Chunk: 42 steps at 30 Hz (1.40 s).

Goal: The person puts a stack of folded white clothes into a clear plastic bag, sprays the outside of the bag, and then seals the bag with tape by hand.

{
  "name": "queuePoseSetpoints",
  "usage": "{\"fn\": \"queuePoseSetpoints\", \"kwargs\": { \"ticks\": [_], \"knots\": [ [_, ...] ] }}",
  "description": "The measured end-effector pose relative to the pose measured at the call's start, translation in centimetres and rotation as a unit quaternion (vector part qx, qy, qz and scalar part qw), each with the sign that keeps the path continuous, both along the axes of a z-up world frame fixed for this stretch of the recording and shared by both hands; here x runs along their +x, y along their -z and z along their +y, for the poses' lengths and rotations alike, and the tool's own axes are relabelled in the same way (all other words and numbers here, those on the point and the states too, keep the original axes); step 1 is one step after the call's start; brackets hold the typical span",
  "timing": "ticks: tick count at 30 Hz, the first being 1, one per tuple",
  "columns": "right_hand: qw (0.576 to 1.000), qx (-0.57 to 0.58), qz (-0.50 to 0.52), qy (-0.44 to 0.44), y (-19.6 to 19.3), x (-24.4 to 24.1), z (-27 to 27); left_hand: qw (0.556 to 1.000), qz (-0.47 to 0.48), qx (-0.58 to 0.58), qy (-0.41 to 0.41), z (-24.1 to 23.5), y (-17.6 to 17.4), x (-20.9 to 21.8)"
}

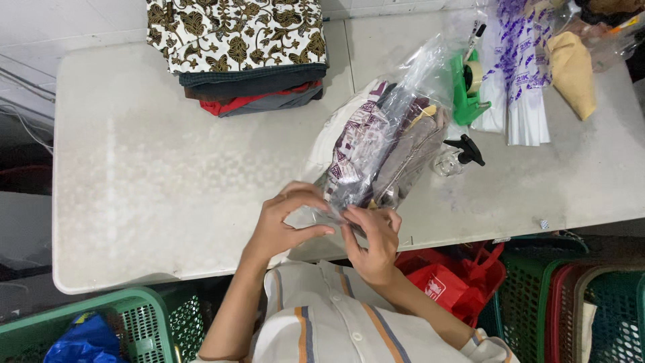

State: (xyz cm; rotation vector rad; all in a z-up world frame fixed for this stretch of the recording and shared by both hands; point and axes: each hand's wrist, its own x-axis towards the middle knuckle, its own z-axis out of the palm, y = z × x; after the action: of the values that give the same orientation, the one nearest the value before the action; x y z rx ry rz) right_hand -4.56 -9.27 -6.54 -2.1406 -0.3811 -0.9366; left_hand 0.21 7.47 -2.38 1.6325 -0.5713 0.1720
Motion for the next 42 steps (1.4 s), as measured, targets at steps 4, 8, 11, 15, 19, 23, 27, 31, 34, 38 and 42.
{"fn": "queuePoseSetpoints", "kwargs": {
  "ticks": [4, 8, 11, 15, 19, 23, 27, 31, 34, 38, 42],
  "knots": [
    [0.999, 0.025, 0.019, -0.012, -1.4, 0.1, 0.1, 0.989, -0.016, 0.145, 0.033, 0.3, -1.6, 1.0],
    [0.998, 0.036, 0.040, -0.032, -2.2, 0.4, -0.6, 0.992, 0.007, 0.111, 0.066, 0.1, 0.0, 1.9],
    [0.999, 0.006, 0.048, -0.021, -2.7, 0.2, -1.0, 0.992, 0.008, 0.106, 0.061, 0.2, 1.1, 2.2],
    [0.999, -0.037, 0.031, -0.007, -3.0, 0.1, -0.9, 0.993, 0.028, 0.085, 0.075, 0.0, 1.0, 2.5],
    [0.997, -0.061, 0.043, 0.021, -2.5, 0.2, -1.3, 0.994, 0.036, 0.059, 0.079, -0.4, 1.7, 2.4],
    [0.998, -0.002, 0.060, 0.014, -3.5, 1.2, -4.1, 0.995, 0.061, 0.032, 0.077, -0.5, 2.2, 2.2],
    [0.992, 0.042, -0.058, 0.107, 0.1, 6.7, -15.4, 0.994, 0.078, 0.011, 0.072, -0.6, 2.2, 2.0],
    [0.968, 0.166, 0.041, 0.184, 3.4, 15.0, -25.1, 0.993, 0.050, 0.006, 0.111, -0.3, 2.0, 2.0],
    [0.888, 0.211, 0.345, 0.218, 8.0, 20.0, -29.9, 0.991, 0.076, 0.001, 0.108, -0.4, 2.1, 1.8],
    [0.790, 0.205, 0.529, 0.230, 12.7, 24.6, -32.0, 0.991, 0.094, 0.004, 0.095, -0.4, 2.0, 1.6],
    [0.727, 0.334, 0.561, 0.212, 16.1, 28.2, -34.1, 0.990, 0.112, 0.000, 0.082, -0.5, 2.4, 1.6]
  ]
}}
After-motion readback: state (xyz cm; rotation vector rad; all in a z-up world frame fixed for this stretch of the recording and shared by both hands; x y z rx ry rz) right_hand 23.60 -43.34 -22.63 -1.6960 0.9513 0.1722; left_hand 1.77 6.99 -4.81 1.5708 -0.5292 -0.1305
